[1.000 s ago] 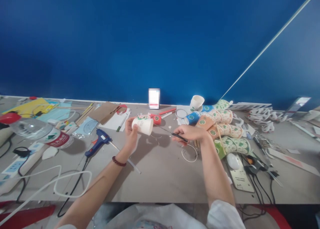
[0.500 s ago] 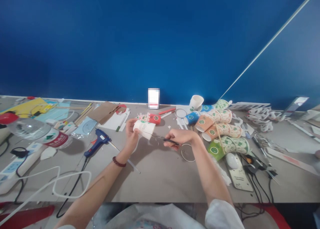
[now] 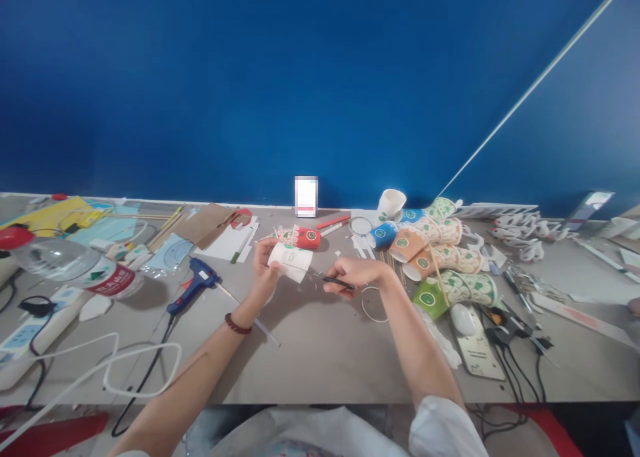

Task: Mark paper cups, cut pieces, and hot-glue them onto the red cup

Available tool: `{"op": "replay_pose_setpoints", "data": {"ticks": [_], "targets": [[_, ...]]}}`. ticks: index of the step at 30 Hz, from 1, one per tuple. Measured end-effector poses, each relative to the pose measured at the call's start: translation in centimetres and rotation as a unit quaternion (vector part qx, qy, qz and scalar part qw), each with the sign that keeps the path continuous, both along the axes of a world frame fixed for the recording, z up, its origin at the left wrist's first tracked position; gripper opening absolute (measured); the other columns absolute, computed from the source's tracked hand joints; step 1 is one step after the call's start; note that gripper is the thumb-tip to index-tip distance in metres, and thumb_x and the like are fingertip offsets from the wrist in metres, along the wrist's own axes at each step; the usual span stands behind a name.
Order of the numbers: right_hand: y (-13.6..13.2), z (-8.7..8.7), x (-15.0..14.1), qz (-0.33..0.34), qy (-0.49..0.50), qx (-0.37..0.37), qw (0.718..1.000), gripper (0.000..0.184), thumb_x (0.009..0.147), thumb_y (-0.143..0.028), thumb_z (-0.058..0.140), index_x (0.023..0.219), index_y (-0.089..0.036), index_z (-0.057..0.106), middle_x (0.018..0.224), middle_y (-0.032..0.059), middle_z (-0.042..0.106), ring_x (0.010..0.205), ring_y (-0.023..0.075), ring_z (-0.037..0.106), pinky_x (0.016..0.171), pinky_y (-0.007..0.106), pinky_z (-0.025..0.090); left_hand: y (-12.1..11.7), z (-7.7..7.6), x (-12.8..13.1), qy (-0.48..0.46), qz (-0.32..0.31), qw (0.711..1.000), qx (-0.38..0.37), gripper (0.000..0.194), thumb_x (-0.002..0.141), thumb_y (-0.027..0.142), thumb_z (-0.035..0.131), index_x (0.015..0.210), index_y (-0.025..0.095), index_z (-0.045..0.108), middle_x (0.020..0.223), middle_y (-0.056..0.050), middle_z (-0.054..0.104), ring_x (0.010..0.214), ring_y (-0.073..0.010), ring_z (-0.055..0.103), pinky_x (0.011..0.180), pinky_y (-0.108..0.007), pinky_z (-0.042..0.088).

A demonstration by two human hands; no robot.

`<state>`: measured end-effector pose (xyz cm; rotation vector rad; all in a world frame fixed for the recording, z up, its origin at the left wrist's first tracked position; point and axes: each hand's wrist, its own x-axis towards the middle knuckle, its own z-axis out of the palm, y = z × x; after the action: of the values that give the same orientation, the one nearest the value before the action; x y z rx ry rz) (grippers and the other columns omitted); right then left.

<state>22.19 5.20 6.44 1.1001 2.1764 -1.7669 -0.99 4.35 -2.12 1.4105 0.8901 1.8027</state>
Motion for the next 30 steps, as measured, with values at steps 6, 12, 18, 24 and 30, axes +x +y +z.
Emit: {"op": "replay_pose_setpoints", "data": {"ticks": [6,12,18,24,30], "targets": [[0.3,-0.26,0.01,0.002,0.017,-0.001,1.0,0.046,0.076,-0.059,0.059,0.062,-0.015,0.053,0.048,-0.0017,0.056,0.041,0.0065,0.044,0.042,0.019,0.031,0.06,-0.06,-0.06,0.002,-0.005,1.0,-0.02,0.064,0.065,0.071,0.063,0.102,0.019,0.061,0.097,-0.009,0.06,0.086,-0.0215,0.058,0.075,-0.033,0.047],[0.67,-0.55,0.44,-0.025,0.04,0.001,0.999,0.042,0.077,-0.056,0.059,0.064,-0.016,0.051,0.047,-0.0018,0.055,0.043,0.0079,0.046,0.041,0.019,0.031,0.05,-0.13,0.08,-0.001,-0.005,0.999,-0.042,0.046,0.071,0.048,0.071,0.106,0.021,0.057,0.103,-0.008,0.06,0.091,-0.0205,0.059,0.076,-0.031,0.048],[0.76,-0.64,0.82,-0.037,0.052,0.015,0.998,0.041,0.078,-0.056,0.057,0.066,-0.016,0.051,0.048,-0.0023,0.055,0.042,0.0073,0.044,0.041,0.02,0.029,0.05,-0.21,0.2,0.003,-0.007,0.999,-0.033,0.048,0.068,0.038,0.076,0.108,0.022,0.054,0.108,-0.008,0.057,0.095,-0.0205,0.06,0.074,-0.029,0.05],[0.56,-0.39,0.95,-0.049,0.044,0.021,0.998,0.043,0.077,-0.057,0.058,0.064,-0.017,0.05,0.05,-0.0024,0.055,0.043,0.0072,0.044,0.042,0.02,0.03,-0.23,0.01,0.3,-0.007,-0.005,0.999,-0.046,0.049,0.069,0.035,0.076,0.109,0.022,0.051,0.11,-0.009,0.056,0.097,-0.0203,0.06,0.073,-0.029,0.051],[0.65,-0.55,0.8,-0.045,0.024,0.03,0.998,0.043,0.077,-0.058,0.058,0.064,-0.017,0.05,0.052,-0.0026,0.055,0.044,0.0075,0.045,0.044,0.021,0.031,-0.3,0.12,0.36,-0.027,-0.007,0.998,-0.055,0.051,0.067,0.035,0.078,0.108,0.023,0.051,0.11,-0.009,0.056,0.1,-0.0213,0.06,0.074,-0.029,0.052]]}}
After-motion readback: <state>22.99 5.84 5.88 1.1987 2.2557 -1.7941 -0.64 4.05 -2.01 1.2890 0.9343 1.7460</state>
